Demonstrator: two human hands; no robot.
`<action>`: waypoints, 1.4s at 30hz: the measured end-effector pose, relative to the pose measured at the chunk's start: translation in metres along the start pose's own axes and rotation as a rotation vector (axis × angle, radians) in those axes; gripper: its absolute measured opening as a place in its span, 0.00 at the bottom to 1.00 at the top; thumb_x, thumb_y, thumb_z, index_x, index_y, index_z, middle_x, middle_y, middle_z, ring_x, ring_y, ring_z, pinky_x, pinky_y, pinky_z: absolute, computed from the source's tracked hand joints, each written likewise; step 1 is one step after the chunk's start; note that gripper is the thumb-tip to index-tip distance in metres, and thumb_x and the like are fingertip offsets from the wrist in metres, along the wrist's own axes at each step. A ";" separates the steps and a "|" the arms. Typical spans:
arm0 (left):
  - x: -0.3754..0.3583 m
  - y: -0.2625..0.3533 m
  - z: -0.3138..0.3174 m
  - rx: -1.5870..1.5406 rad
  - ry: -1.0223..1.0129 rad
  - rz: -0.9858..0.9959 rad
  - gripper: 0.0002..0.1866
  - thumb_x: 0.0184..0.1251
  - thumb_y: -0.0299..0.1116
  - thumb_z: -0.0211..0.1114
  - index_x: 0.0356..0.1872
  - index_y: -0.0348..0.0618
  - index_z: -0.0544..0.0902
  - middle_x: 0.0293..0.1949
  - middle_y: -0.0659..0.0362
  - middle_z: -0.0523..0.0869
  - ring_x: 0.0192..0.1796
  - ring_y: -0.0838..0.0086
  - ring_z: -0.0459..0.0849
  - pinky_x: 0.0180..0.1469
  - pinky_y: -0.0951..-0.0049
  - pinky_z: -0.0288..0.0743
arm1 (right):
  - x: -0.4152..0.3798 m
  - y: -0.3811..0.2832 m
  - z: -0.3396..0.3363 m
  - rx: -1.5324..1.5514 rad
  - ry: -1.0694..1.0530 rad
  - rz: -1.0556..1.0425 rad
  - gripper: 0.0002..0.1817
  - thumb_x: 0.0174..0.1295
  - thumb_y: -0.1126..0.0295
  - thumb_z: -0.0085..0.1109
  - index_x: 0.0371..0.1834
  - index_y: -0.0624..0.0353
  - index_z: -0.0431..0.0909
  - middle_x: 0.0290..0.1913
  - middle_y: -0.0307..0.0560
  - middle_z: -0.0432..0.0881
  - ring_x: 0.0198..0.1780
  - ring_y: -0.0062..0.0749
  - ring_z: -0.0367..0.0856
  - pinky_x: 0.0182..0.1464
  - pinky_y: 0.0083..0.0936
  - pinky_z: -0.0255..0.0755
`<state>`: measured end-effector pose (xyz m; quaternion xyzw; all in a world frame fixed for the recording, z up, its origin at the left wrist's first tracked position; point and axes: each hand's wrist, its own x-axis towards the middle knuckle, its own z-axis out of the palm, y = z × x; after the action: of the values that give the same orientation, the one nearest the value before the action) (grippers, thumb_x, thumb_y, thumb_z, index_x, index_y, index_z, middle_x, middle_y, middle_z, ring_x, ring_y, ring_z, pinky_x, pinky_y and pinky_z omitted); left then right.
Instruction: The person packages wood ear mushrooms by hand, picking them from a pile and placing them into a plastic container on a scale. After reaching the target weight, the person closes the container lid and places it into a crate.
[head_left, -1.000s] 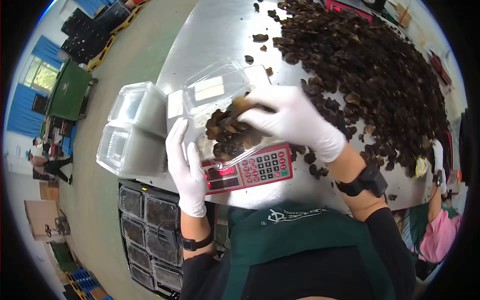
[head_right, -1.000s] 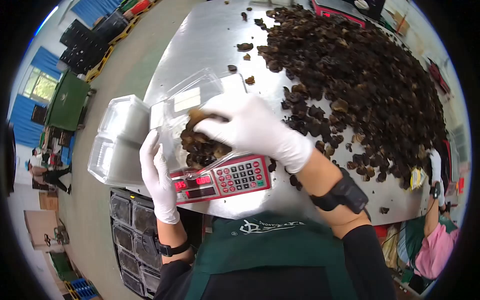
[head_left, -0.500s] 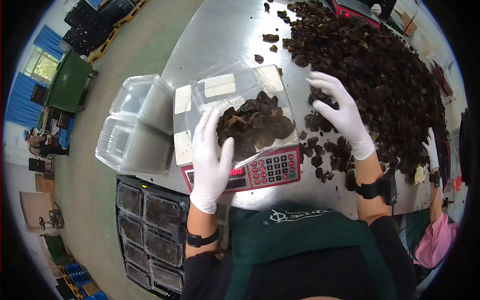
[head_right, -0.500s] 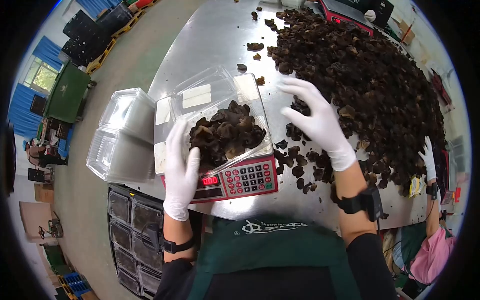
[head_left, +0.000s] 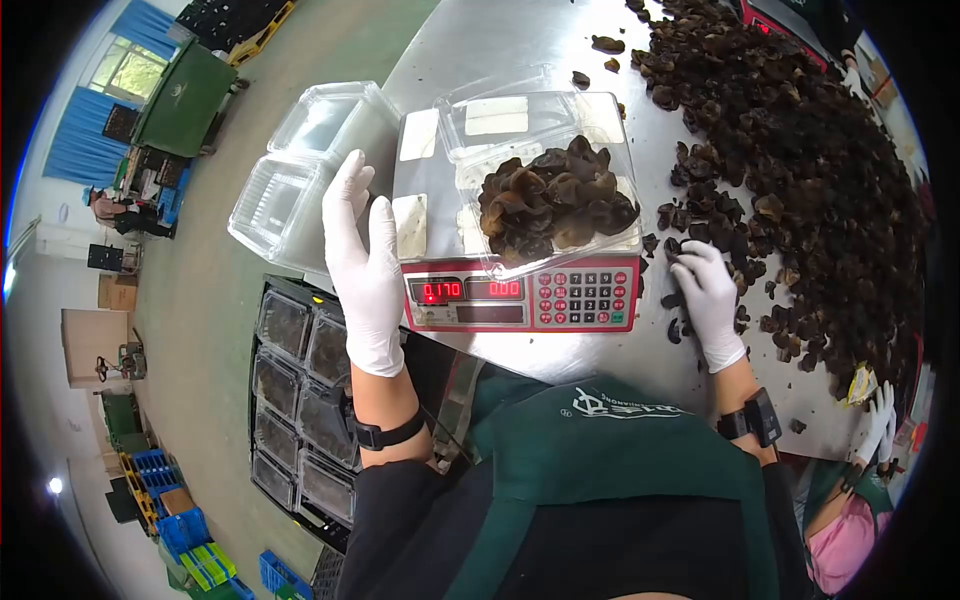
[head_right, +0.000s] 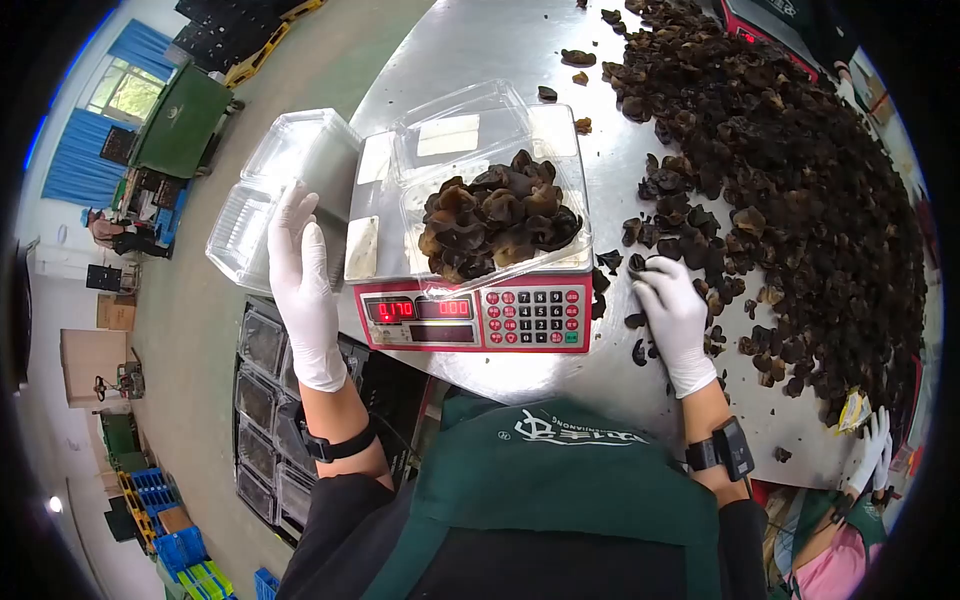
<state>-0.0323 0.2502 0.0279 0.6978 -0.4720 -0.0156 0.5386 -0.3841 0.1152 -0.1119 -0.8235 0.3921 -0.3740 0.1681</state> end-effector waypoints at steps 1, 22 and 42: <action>0.000 -0.001 0.000 0.005 -0.004 0.000 0.23 0.76 0.26 0.53 0.70 0.39 0.71 0.64 0.48 0.77 0.67 0.61 0.76 0.71 0.61 0.66 | 0.004 0.006 -0.004 0.036 0.022 0.052 0.06 0.58 0.76 0.68 0.38 0.64 0.83 0.44 0.49 0.84 0.43 0.38 0.85 0.48 0.27 0.78; -0.005 0.008 0.070 0.219 -0.478 0.354 0.28 0.62 0.23 0.65 0.66 0.41 0.76 0.67 0.48 0.76 0.70 0.52 0.71 0.74 0.56 0.61 | 0.058 -0.034 -0.064 1.486 -0.212 0.986 0.23 0.78 0.58 0.50 0.60 0.67 0.78 0.41 0.39 0.82 0.29 0.14 0.68 0.21 0.11 0.57; 0.026 -0.020 0.030 -0.011 -0.115 0.060 0.26 0.71 0.23 0.59 0.70 0.35 0.70 0.63 0.48 0.78 0.66 0.60 0.77 0.70 0.64 0.66 | 0.143 -0.123 -0.015 0.367 -0.309 -0.139 0.17 0.58 0.72 0.68 0.53 0.54 0.86 0.55 0.44 0.86 0.43 0.24 0.83 0.44 0.21 0.78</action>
<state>-0.0210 0.2105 0.0126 0.6782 -0.5228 -0.0423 0.5147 -0.2723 0.0833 0.0372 -0.8516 0.2296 -0.3194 0.3465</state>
